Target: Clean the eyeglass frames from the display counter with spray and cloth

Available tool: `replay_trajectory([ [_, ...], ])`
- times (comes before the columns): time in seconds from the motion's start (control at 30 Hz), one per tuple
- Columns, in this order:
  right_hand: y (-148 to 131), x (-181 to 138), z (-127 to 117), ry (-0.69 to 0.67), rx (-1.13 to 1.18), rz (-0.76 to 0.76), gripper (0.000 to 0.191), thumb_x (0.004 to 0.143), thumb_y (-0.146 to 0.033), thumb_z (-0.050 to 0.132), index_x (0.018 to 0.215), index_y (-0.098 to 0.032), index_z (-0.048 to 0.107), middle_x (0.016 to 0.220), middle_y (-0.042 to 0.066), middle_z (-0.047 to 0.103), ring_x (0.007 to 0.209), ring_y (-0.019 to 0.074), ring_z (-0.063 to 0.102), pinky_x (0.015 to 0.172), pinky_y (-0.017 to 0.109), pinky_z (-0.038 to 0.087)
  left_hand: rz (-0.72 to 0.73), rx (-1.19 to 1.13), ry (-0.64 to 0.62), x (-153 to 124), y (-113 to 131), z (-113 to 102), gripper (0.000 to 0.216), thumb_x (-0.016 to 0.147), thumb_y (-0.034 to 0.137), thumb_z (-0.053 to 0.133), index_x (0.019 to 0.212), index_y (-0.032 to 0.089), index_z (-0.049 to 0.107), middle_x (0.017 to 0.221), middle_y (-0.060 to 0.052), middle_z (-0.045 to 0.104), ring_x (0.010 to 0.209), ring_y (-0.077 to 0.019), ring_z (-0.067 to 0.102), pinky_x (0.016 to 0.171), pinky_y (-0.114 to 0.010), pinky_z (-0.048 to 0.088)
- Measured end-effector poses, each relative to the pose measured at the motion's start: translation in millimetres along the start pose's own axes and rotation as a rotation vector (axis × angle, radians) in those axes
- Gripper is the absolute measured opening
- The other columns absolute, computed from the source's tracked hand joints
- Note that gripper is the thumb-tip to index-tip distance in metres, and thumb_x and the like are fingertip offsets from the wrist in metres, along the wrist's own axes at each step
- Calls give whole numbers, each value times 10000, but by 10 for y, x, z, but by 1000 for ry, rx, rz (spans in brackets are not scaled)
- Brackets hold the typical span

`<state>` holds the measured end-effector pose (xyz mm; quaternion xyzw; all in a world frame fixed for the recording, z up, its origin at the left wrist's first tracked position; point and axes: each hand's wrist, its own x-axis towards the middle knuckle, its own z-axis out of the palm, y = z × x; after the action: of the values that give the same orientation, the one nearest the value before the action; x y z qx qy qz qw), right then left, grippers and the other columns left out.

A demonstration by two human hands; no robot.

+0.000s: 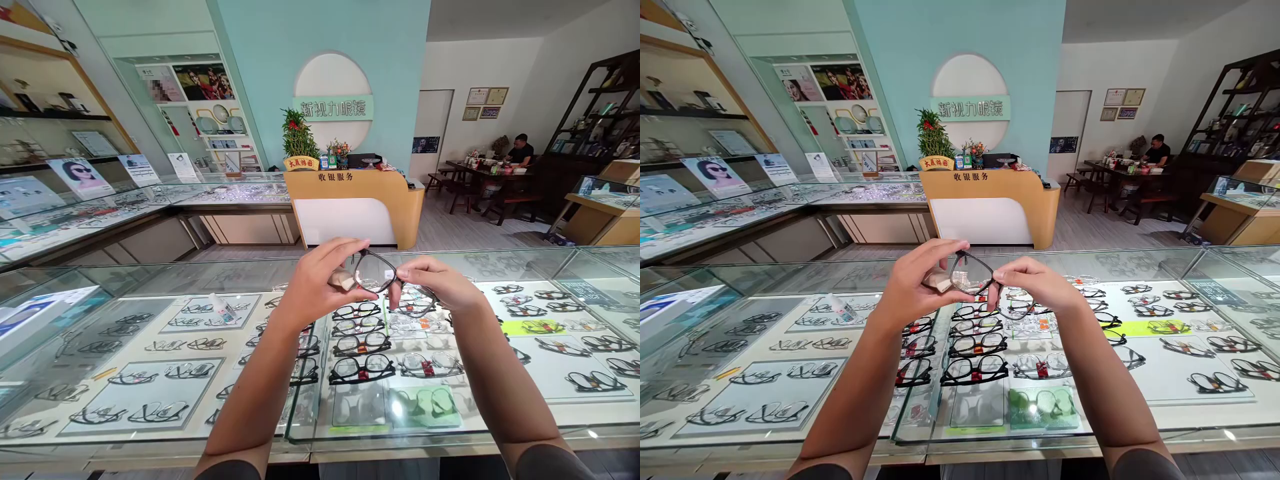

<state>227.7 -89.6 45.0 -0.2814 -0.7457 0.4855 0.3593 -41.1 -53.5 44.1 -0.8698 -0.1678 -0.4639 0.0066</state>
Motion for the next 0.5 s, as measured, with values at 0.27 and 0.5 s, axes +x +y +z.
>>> replay_trajectory([
  [0.27,-141,-145,53,327,-215,-108,389,1060,-557,611,946,-256,829,977,60,819,984,258,742,967,424,558,-52,37,123,-40,14,6,717,784,514,948,1429,316,706,1321,-115,789,1025,-262,761,840,-372,629],
  [0.5,-132,-174,123,697,-550,-437,510,932,-460,795,1405,-339,646,1437,84,650,1383,321,594,1183,512,469,-266,30,534,-44,59,38,694,711,462,1008,1338,304,753,1231,-61,774,725,-132,578,592,-255,465],
])
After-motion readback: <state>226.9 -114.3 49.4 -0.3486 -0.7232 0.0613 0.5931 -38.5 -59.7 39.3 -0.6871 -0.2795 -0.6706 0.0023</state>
